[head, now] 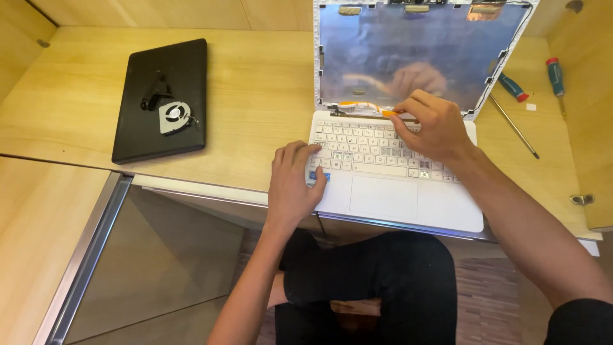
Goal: A person is disassembling and cleaning the internal components of a laptop using a screwdriver and a small brush.
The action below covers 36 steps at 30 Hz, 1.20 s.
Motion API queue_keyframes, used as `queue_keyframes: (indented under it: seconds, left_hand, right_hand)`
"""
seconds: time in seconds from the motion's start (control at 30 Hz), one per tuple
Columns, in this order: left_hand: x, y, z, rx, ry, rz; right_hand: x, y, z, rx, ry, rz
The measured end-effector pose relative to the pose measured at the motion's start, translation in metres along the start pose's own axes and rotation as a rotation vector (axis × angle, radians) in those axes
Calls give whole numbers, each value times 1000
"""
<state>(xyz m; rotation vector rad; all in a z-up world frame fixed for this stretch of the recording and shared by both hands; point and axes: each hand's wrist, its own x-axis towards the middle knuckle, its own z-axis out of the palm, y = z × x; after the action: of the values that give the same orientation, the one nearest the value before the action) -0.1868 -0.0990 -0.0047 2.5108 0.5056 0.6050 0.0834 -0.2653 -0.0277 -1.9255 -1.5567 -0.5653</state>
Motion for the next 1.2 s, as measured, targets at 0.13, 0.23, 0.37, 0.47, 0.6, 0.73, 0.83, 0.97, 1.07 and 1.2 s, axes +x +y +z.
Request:
queue_keyframes:
  seconds: [0.13, 0.23, 0.37, 0.47, 0.6, 0.73, 0.83, 0.97, 1.07, 1.2]
  left_hand:
    - [4, -8, 12, 69, -3, 32]
    - [11, -10, 17, 156, 6, 87]
    - [12, -8, 10, 262, -36, 134]
    - [12, -5, 6, 320, -67, 169]
    - [20, -2, 7, 381, -93, 183]
    - [28, 5, 9, 368, -102, 150]
    - [32, 5, 5, 351, -173, 126]
    - [41, -1, 8, 250, -249, 82]
    - [42, -5, 9, 173, -301, 49]
    - [43, -10, 2, 55, -361, 47]
  right_hand:
    - [-6, 0, -3, 11, -43, 8]
    - [-6, -1, -6, 22, -95, 20]
    - [-10, -3, -7, -26, -90, -3]
    - [-11, -7, -8, -34, -75, -6]
    - [-8, -10, -9, 13, -65, 1]
    - [-8, -4, -8, 36, -59, 8]
    - [-7, -4, -7, 56, -113, 52]
    - [-1, -5, -7, 62, -122, 66]
    - [2, -13, -8, 58, -128, 78]
    - [8, -21, -9, 22, -126, 28]
